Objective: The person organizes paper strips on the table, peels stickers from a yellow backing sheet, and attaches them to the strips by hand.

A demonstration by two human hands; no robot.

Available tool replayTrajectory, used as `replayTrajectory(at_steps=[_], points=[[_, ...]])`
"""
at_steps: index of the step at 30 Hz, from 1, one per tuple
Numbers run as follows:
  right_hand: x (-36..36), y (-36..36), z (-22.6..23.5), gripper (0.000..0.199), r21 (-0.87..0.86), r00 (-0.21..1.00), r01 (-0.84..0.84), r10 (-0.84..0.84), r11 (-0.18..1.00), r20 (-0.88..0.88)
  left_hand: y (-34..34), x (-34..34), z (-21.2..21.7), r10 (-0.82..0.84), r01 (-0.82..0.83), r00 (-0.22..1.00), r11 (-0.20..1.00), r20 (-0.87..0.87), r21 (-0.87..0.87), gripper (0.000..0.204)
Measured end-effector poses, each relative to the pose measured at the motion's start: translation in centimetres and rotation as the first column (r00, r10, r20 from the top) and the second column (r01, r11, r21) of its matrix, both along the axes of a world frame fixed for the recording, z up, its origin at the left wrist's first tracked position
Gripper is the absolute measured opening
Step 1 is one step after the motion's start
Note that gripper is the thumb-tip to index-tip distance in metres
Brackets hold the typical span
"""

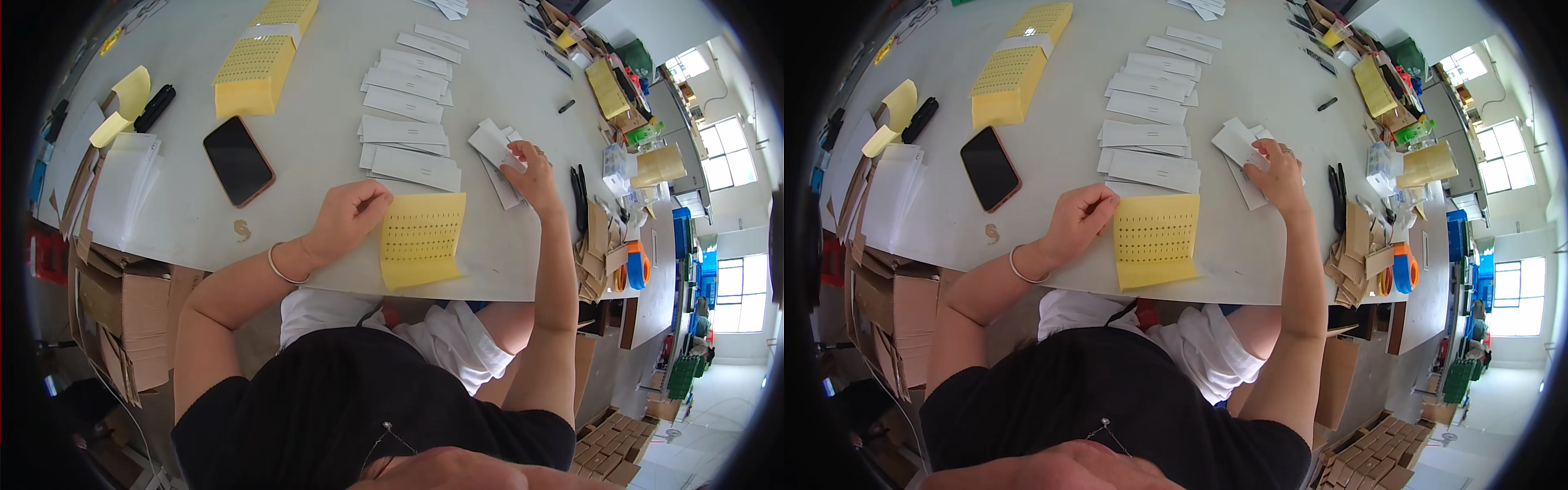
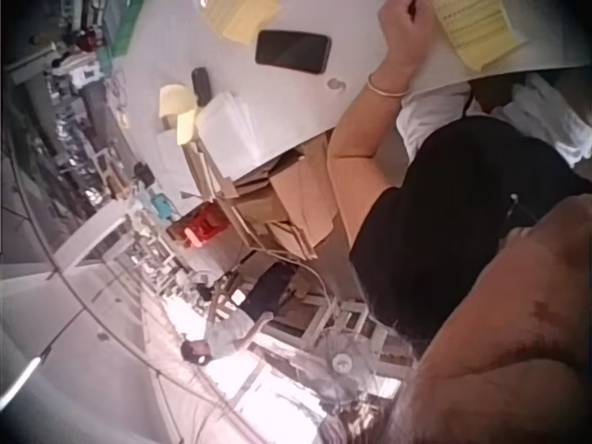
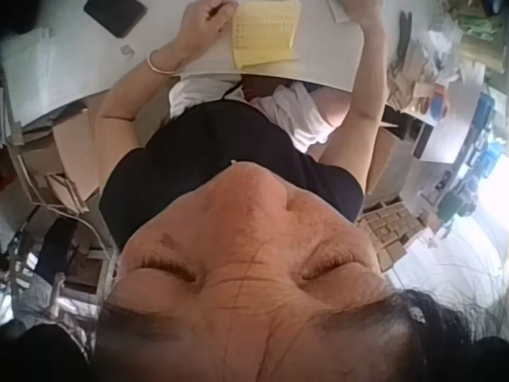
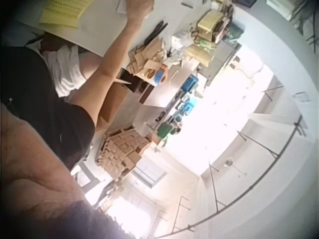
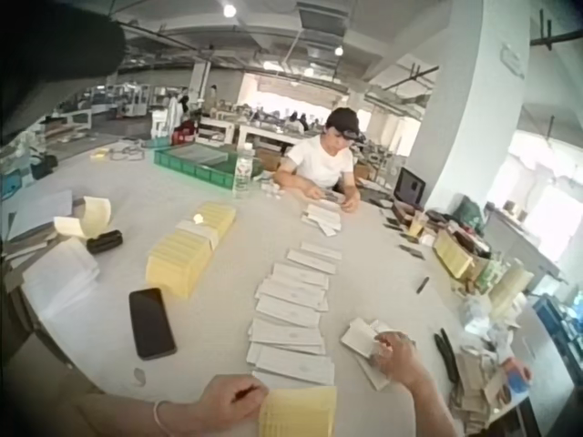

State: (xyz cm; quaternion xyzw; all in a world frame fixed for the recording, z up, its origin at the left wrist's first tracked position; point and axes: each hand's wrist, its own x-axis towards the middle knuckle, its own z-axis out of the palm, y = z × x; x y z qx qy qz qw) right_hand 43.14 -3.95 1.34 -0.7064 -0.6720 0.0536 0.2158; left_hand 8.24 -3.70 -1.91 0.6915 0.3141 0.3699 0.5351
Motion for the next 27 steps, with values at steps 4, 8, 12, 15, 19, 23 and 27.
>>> replayTrajectory(at_steps=[4, 8, 12, 15, 19, 23, 27], points=[[-4.1, -3.3, -0.4, 0.042, 0.166, 0.921, -0.124, 0.175, 0.978, -0.348, 0.1, -0.1, 0.0, 0.097, -0.097, 0.995, 0.995, 0.032, 0.013, 0.016], [-9.7, -5.9, -0.1, 0.050, 0.007, 0.772, -0.201, 0.163, 0.980, -0.614, 0.0, -0.3, 0.1, 0.125, -0.123, 0.989, 0.992, 0.082, -0.031, 0.017], [-11.2, -6.9, -0.3, 0.058, 0.088, 0.797, -0.275, 0.279, 0.957, -0.535, 0.3, -0.3, -0.1, 0.107, -0.104, 0.990, 0.994, 0.097, -0.041, 0.016], [-11.8, -7.0, -0.2, 0.055, 0.080, 0.495, -0.264, 0.207, 0.961, -0.844, 0.4, 0.1, -0.3, 0.165, -0.151, 0.972, 0.984, 0.167, -0.094, 0.016], [-12.2, -6.9, -0.2, 0.048, 0.157, 0.400, -0.230, 0.240, 0.961, -0.885, 0.2, 0.2, -0.1, 0.133, -0.128, 0.962, 0.991, 0.240, -0.039, 0.030], [-12.2, -6.7, -0.7, 0.040, 0.039, 0.566, -0.234, 0.169, 0.972, -0.807, -0.3, -0.1, 0.4, 0.122, -0.139, 0.978, 0.986, 0.166, 0.090, 0.043], [-12.5, -6.3, -0.9, 0.041, 0.091, 0.628, -0.211, 0.207, 0.973, -0.750, 0.0, 0.1, 0.3, 0.120, -0.129, 0.991, 0.964, 0.052, 0.232, 0.045]])
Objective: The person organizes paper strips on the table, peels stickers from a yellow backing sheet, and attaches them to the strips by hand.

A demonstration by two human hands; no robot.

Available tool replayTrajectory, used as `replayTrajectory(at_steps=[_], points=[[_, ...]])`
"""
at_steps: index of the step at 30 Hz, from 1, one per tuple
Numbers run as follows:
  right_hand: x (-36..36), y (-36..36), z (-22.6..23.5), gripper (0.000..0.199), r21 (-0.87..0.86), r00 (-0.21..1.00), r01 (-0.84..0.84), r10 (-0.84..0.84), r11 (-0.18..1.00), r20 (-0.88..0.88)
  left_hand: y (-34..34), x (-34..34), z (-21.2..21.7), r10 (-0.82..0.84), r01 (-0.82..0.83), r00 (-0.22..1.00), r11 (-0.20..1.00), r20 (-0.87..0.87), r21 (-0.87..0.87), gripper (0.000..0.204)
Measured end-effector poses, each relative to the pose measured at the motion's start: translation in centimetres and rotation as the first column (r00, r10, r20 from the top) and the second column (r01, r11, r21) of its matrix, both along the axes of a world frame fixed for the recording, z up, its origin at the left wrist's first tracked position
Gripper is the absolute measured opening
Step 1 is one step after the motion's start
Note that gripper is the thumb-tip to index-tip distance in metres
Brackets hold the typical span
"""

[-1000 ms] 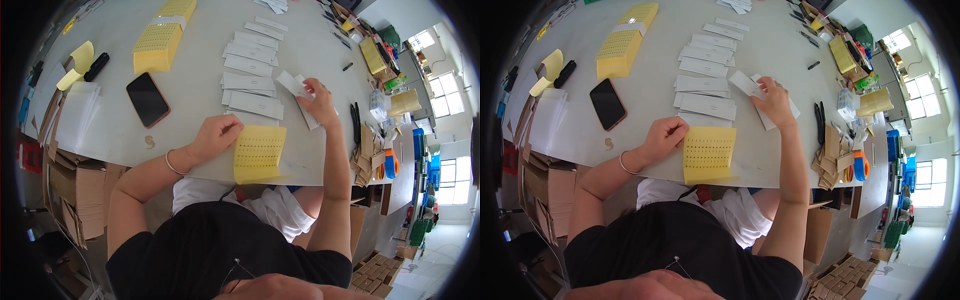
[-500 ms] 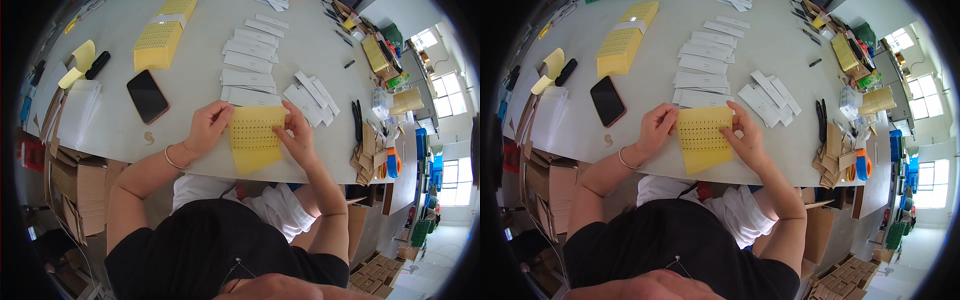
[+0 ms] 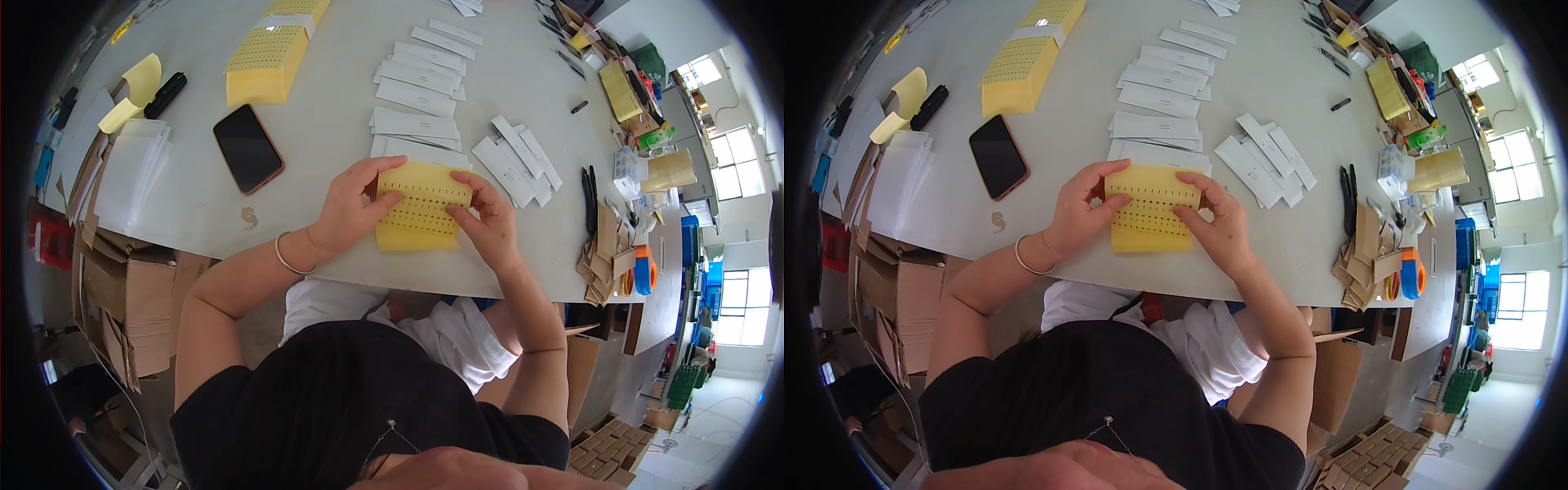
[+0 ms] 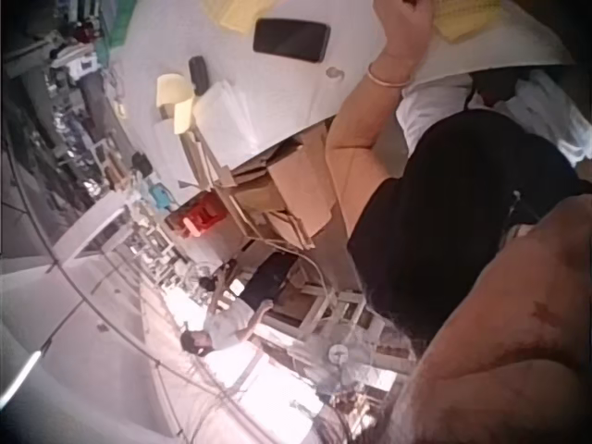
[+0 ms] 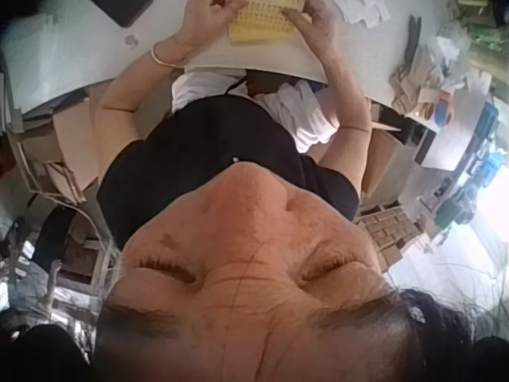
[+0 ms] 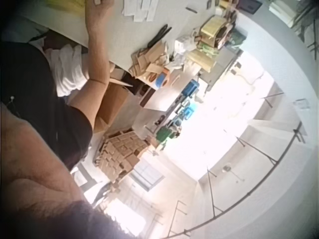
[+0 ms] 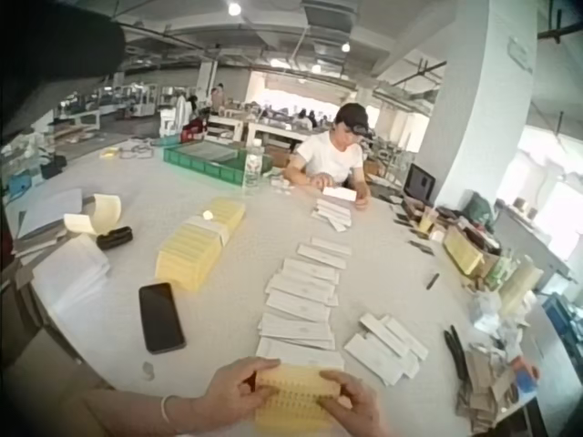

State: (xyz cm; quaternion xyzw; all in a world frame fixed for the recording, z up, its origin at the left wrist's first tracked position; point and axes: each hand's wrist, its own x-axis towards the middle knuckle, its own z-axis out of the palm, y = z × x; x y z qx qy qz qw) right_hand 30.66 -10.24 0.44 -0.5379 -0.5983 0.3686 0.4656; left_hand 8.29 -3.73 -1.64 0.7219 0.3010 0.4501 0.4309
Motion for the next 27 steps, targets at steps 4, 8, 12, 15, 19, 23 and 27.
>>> replayTrajectory(at_steps=[4, 8, 12, 15, 19, 23, 27], points=[[-0.5, 0.1, 1.4, 0.044, 0.043, 0.979, 0.038, -0.046, 0.998, 0.199, 0.5, 0.1, -0.8, 0.013, -0.011, 0.997, 1.000, 0.079, -0.030, 0.039], [-0.3, 0.2, 1.7, 0.031, 0.081, 0.934, 0.075, -0.099, 0.994, 0.343, 0.6, -0.4, 0.3, -0.005, 0.002, 0.996, 0.999, -0.086, -0.038, 0.028], [0.0, 0.2, 1.7, 0.019, 0.039, 0.905, 0.093, -0.101, 0.995, 0.412, 1.1, -1.3, 0.5, -0.034, 0.039, 0.960, 0.999, -0.280, 0.014, 0.026], [0.5, 0.2, 0.9, 0.013, 0.010, 0.943, 0.061, -0.061, 0.998, 0.328, 1.3, -1.0, 0.2, -0.097, 0.077, 0.976, 0.991, -0.195, -0.107, 0.022], [0.0, 0.2, 0.5, 0.012, -0.315, 1.000, 0.005, -0.011, 0.949, -0.016, 0.8, -0.3, 0.9, 0.032, 0.066, 0.966, 0.929, -0.256, 0.364, 0.015], [-1.1, 0.0, 0.9, 0.012, -0.331, 0.999, -0.012, 0.025, 0.943, 0.034, -0.3, 1.0, 1.9, 0.058, 0.275, 0.862, 0.781, -0.504, 0.560, 0.010], [-1.1, 0.1, 0.9, 0.009, -0.238, 0.985, 0.003, 0.038, 0.971, 0.168, 0.2, 1.6, 1.7, -0.049, 0.377, 0.770, 0.839, -0.636, 0.392, 0.009]])
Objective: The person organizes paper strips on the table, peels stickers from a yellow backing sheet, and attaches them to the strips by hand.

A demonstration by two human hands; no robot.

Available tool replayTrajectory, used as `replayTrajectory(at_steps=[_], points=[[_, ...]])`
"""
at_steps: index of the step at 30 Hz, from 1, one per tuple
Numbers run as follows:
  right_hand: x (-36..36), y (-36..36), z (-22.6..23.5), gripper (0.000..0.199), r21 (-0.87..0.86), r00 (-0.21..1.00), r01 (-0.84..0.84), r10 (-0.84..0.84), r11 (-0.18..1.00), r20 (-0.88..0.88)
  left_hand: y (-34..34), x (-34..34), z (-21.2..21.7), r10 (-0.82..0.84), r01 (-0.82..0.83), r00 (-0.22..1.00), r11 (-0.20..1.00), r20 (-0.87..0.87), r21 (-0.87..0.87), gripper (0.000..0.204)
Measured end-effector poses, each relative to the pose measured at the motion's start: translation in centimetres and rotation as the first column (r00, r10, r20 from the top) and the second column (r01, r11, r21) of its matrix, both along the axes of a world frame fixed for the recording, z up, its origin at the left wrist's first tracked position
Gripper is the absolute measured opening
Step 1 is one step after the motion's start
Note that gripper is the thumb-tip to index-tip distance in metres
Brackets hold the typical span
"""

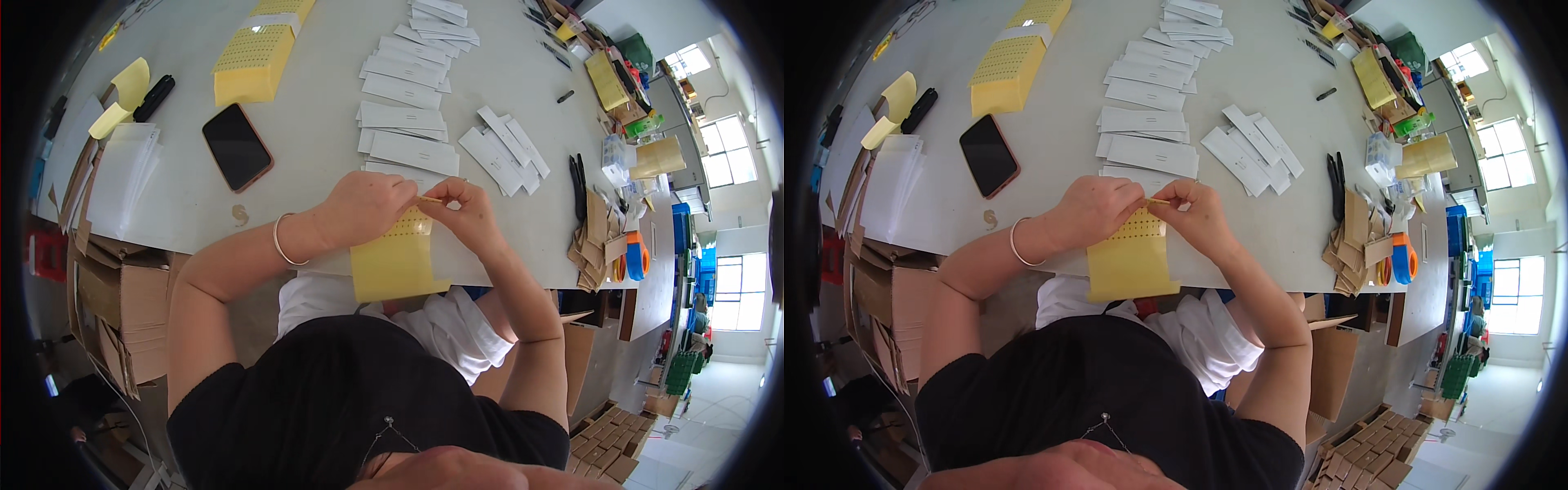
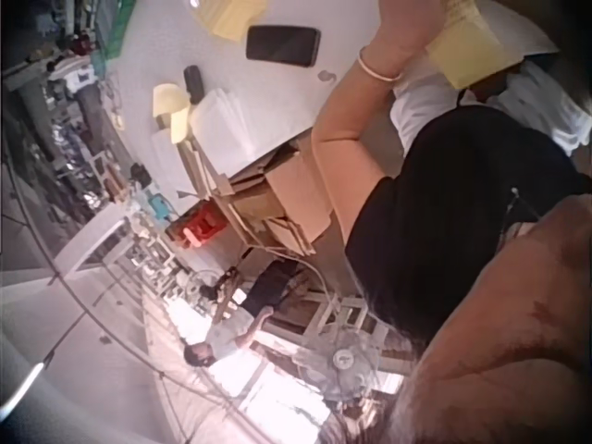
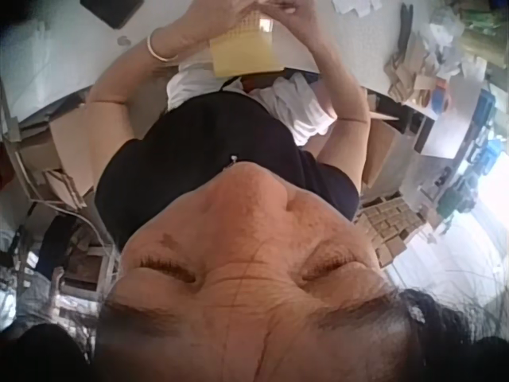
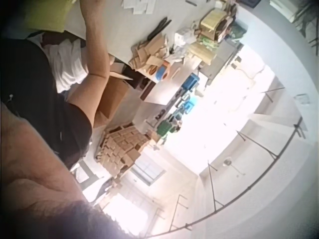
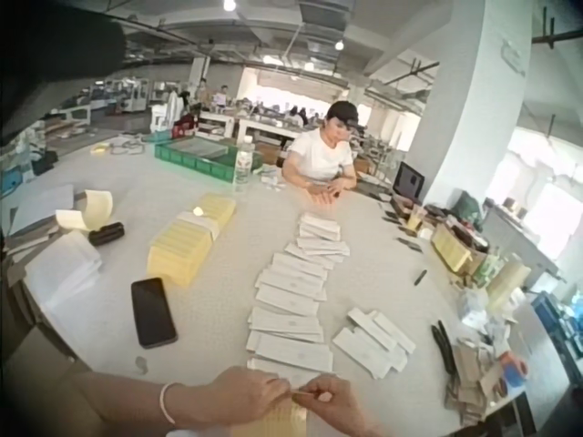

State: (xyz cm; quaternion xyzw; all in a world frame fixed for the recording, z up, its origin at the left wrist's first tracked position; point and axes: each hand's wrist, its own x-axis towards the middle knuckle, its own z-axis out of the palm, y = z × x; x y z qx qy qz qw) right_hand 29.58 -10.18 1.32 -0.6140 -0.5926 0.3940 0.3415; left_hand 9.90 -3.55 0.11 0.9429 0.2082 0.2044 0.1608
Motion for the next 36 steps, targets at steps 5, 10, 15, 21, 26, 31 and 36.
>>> replayTrajectory(at_steps=[5, 10, 15, 21, 26, 31, 36], points=[[0.0, -0.3, 0.7, 0.008, 0.304, 0.983, -0.044, -0.013, 0.952, 0.182, 0.4, -0.2, -0.9, 0.065, -0.019, 0.980, 0.972, 0.189, -0.236, 0.019], [0.7, 0.3, 0.5, 0.012, 0.562, 0.822, -0.335, -0.057, 0.756, 0.566, 0.9, -0.2, -1.0, 0.078, 0.020, 0.972, 0.914, 0.223, -0.406, 0.021], [0.6, 0.7, 0.7, 0.011, 0.585, 0.733, -0.475, -0.073, 0.658, 0.676, 1.4, -0.5, -1.5, 0.142, 0.022, 0.968, 0.768, 0.204, -0.640, 0.020], [1.3, 4.5, 1.0, 0.009, 0.341, 0.974, -0.034, -0.046, 0.939, 0.223, 1.3, -0.5, -2.0, 0.191, -0.016, 0.967, 0.710, 0.170, -0.704, 0.023], [1.3, 7.0, -1.7, 0.011, 0.292, 0.902, -0.049, -0.084, 0.955, 0.424, 1.5, -0.4, -1.7, 0.172, -0.026, 0.975, 0.720, 0.141, -0.694, 0.025], [1.1, 6.7, -0.8, 0.034, 0.276, 0.878, -0.051, -0.088, 0.960, 0.470, 1.3, -0.6, -1.8, 0.160, -0.014, 0.976, 0.731, 0.151, -0.682, 0.024], [1.9, 5.6, 0.3, 0.049, 0.309, 0.761, -0.338, 0.065, 0.889, 0.646, 1.2, -0.5, -1.8, 0.155, -0.007, 0.974, 0.745, 0.164, -0.666, 0.023]])
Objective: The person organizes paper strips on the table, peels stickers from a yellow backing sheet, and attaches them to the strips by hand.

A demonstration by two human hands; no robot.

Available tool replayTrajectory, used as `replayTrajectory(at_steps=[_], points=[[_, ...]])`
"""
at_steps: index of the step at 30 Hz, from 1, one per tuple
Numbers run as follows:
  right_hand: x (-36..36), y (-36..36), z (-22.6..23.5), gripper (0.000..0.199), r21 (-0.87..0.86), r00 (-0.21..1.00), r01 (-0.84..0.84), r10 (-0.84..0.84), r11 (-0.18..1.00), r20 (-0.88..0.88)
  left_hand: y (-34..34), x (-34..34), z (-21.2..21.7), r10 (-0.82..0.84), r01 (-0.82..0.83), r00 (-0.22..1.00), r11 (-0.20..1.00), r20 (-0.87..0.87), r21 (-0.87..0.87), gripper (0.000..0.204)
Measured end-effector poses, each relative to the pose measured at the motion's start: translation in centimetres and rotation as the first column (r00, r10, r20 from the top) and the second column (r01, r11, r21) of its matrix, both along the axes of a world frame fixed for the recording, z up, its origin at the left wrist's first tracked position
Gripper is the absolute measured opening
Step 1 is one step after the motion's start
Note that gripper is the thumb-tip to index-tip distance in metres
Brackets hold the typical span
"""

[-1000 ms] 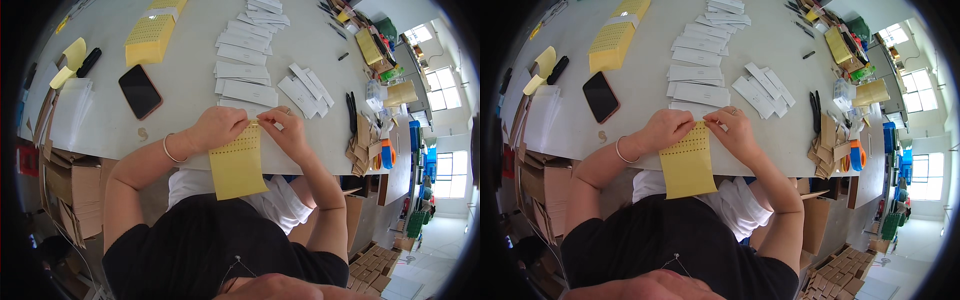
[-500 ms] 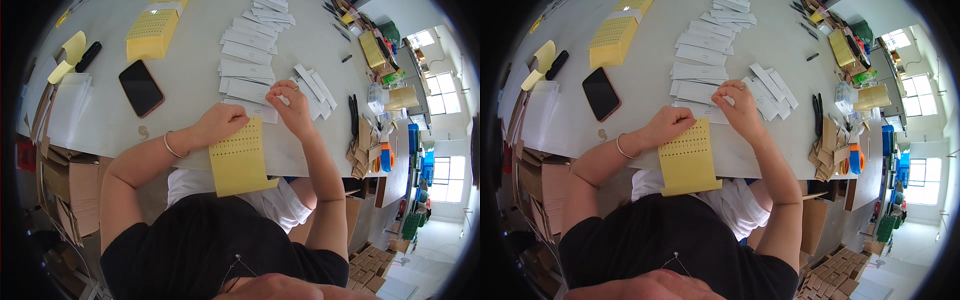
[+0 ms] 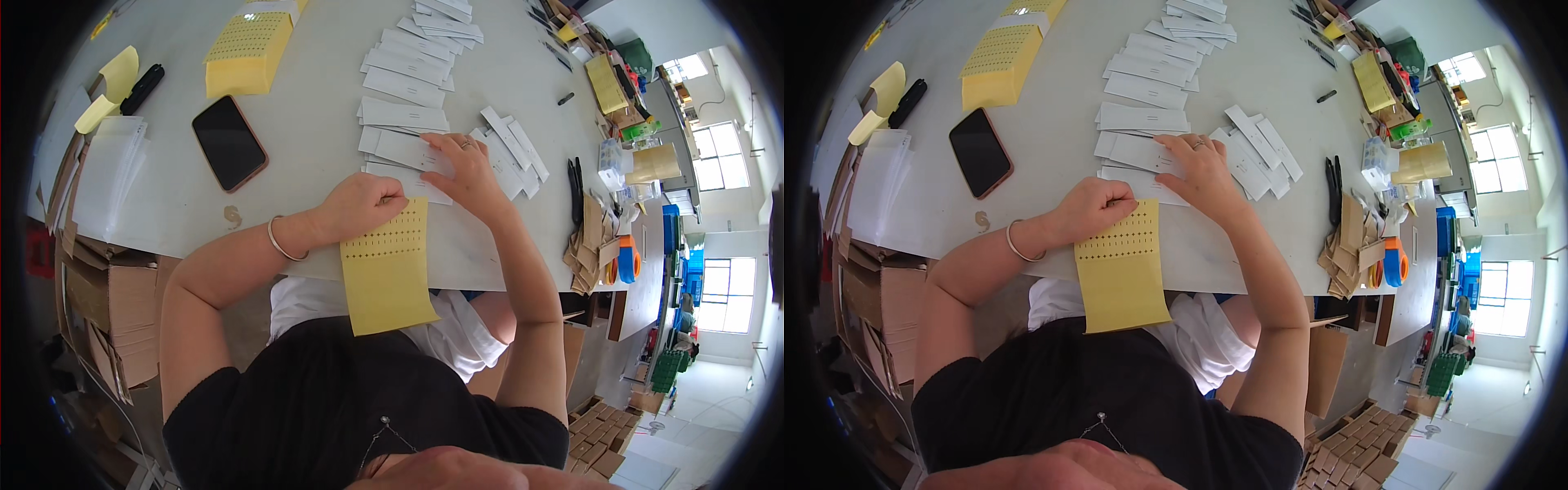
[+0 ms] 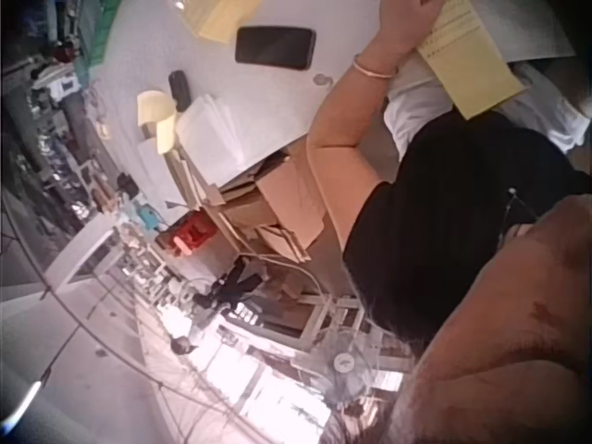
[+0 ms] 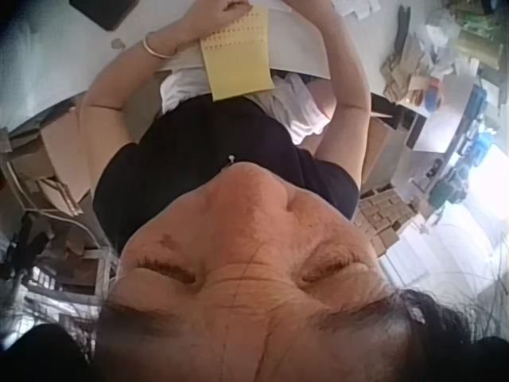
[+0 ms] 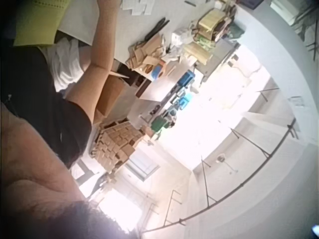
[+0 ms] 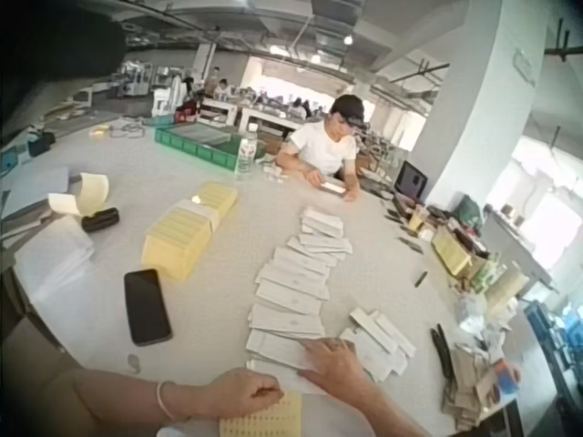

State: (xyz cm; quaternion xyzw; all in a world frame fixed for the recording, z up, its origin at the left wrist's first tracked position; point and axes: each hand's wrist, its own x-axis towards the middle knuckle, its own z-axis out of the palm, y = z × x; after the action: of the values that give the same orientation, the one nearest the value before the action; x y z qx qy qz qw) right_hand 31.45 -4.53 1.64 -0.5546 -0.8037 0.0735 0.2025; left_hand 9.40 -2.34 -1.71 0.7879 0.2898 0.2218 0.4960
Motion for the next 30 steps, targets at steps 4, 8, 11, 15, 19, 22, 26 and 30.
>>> replayTrajectory(at_steps=[4, 8, 11, 15, 19, 22, 26, 30], points=[[1.8, -0.2, 0.6, 0.049, -0.140, 0.982, 0.138, -0.154, 0.980, -0.109, 0.0, -0.2, -0.1, 0.013, -0.013, 1.000, 0.998, -0.014, -0.058, 0.023], [7.3, -0.9, -0.2, 0.048, -0.068, 0.840, 0.542, -0.542, 0.838, 0.011, 0.0, 0.2, -0.2, 0.027, -0.027, 0.999, 0.998, 0.016, -0.057, 0.023], [6.1, -2.1, -0.3, 0.040, 0.000, 0.887, 0.460, -0.460, 0.888, -0.051, -0.1, 0.2, -0.4, 0.031, -0.028, 0.998, 0.998, 0.048, -0.048, 0.022], [0.3, -3.7, 0.9, 0.022, 0.020, 0.988, 0.005, -0.002, 1.000, -0.154, 0.0, 0.2, -0.2, 0.017, -0.015, 1.000, 0.997, 0.014, -0.073, 0.022], [-1.4, -3.6, 0.2, 0.016, 0.220, 0.984, -0.168, 0.176, 0.961, -0.019, 0.0, 0.4, -0.1, 0.025, -0.024, 1.000, 0.995, 0.011, -0.092, 0.025], [-1.7, -3.6, 0.3, 0.016, 0.242, 0.981, -0.184, 0.194, 0.953, -0.020, 0.0, 0.3, -0.5, 0.030, -0.025, 0.999, 0.993, 0.040, -0.115, 0.025], [-1.8, -3.2, 0.7, 0.012, 0.241, 0.978, -0.205, 0.208, 0.949, 0.014, 0.4, 0.2, -0.4, 0.063, -0.053, 0.997, 0.977, 0.042, -0.207, 0.026], [-1.3, 0.0, 1.2, 0.004, 0.084, 0.978, -0.021, 0.038, 0.996, -0.203, 0.1, 0.2, -0.3, 0.054, -0.044, 0.998, 0.974, 0.039, -0.221, 0.022]])
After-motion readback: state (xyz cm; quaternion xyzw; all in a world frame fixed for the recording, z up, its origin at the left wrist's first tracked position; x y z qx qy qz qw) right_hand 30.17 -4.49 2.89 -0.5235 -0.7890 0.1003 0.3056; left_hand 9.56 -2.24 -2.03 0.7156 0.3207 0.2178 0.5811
